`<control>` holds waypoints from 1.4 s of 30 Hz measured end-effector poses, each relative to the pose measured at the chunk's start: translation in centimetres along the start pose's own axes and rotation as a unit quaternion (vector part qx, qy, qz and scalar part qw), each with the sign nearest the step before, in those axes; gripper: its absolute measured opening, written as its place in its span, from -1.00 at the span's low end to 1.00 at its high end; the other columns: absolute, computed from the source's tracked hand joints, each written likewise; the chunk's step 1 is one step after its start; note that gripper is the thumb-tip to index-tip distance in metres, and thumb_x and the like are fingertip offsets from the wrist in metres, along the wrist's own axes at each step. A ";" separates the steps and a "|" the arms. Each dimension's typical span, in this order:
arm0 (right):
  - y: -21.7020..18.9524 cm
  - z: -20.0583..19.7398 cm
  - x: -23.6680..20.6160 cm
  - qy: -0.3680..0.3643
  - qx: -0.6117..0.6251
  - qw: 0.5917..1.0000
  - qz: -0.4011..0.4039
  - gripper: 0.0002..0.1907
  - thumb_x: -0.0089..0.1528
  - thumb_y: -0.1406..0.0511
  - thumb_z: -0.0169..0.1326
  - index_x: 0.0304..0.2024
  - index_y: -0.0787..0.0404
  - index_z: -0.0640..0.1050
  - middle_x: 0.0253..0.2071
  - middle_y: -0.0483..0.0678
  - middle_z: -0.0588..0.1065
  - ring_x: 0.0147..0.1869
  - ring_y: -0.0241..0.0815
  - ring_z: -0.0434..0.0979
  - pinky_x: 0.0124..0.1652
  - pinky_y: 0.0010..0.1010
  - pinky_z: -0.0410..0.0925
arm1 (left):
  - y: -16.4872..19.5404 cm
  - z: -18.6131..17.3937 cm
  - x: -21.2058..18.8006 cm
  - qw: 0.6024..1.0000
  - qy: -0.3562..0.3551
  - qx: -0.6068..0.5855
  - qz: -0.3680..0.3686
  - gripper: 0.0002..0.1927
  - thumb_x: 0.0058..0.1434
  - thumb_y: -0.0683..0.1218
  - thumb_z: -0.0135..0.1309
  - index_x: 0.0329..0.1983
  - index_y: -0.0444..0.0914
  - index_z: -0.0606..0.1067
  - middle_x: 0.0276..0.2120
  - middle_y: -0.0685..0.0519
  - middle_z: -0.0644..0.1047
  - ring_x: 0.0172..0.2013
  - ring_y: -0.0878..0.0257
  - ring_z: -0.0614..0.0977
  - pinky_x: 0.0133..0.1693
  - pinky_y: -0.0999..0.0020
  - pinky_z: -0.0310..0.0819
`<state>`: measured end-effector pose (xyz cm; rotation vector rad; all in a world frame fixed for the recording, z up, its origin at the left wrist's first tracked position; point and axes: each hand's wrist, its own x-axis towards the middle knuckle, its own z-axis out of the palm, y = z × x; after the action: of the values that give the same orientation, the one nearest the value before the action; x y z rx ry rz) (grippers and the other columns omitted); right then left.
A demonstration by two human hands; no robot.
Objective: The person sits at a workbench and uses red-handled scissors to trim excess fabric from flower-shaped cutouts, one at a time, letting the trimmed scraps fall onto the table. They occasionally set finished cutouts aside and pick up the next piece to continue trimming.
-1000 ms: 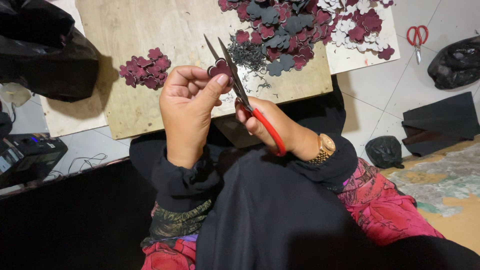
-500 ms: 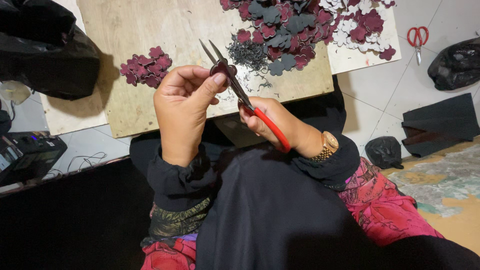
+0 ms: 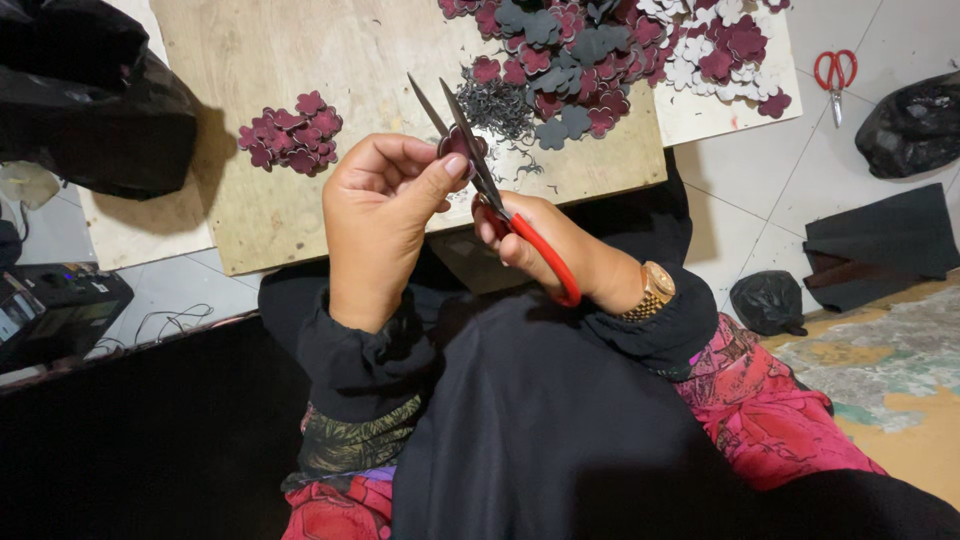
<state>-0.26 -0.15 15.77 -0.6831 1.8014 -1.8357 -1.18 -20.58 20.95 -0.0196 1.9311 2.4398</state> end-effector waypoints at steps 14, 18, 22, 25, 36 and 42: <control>-0.1 0.4 0.0 -0.022 0.076 0.996 -0.030 -0.08 0.24 -0.42 -0.08 0.07 0.28 0.37 -0.17 -0.15 0.36 -0.14 -0.34 0.34 -0.11 -0.50 0.33 | -0.3 0.6 -0.2 0.998 -0.029 -0.030 -0.039 -0.88 0.31 -0.27 0.21 -0.16 -0.29 0.49 -0.32 0.08 0.61 -0.29 0.37 0.67 -0.24 0.52 0.53; -0.1 0.5 -0.1 -0.020 0.091 0.995 -0.029 -0.03 0.24 -0.41 -0.06 0.19 0.31 0.36 -0.12 -0.15 0.35 -0.09 -0.33 0.34 -0.07 -0.49 0.32 | -0.1 0.6 -0.4 0.999 -0.034 -0.018 -0.038 -0.87 0.32 -0.25 0.22 -0.16 -0.27 0.48 -0.34 0.10 0.60 -0.31 0.40 0.64 -0.29 0.55 0.45; -0.1 0.2 -0.4 -0.029 0.074 0.996 -0.040 -0.07 0.27 -0.40 -0.07 0.15 0.29 0.36 -0.09 -0.14 0.37 0.01 -0.32 0.36 0.04 -0.48 0.33 | -0.2 0.7 -0.5 0.996 -0.053 -0.046 -0.056 -0.87 0.31 -0.26 0.21 -0.18 -0.28 0.47 -0.37 0.09 0.60 -0.38 0.41 0.59 -0.31 0.54 0.45; 0.2 0.0 -0.7 -0.025 0.070 0.997 -0.026 -0.08 0.26 -0.41 -0.07 0.09 0.30 0.37 -0.11 -0.14 0.37 -0.04 -0.33 0.35 0.02 -0.49 0.32 | -0.5 0.8 -0.6 0.982 -0.090 -0.160 -0.048 -0.89 0.29 -0.25 0.19 -0.22 -0.25 0.46 -0.42 0.11 0.59 -0.49 0.36 0.63 -0.44 0.43 0.57; -0.4 -0.6 -0.7 -0.037 0.069 0.997 -0.012 -0.10 0.27 -0.35 -0.02 0.19 0.29 0.35 -0.03 -0.10 0.42 0.07 -0.28 0.40 0.09 -0.43 0.35 | 0.1 0.9 -0.4 0.989 -0.102 -0.095 -0.052 -0.89 0.42 -0.28 0.12 -0.10 -0.41 0.42 -0.37 -0.04 0.58 -0.49 0.25 0.61 -0.44 0.32 0.55; -0.9 -0.7 -0.5 -0.049 0.078 0.996 -0.015 -0.15 0.30 -0.33 0.00 0.16 0.28 0.36 -0.01 -0.09 0.38 0.09 -0.28 0.39 0.12 -0.42 0.36 | 0.0 1.0 -0.3 0.993 -0.072 -0.086 -0.044 -0.92 0.39 -0.28 0.13 -0.12 -0.38 0.46 -0.29 -0.01 0.61 -0.36 0.33 0.62 -0.30 0.41 0.57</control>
<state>-0.32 0.76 16.64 -0.7316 1.5754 -1.9047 -0.87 -19.58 21.17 0.0638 1.6236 2.4676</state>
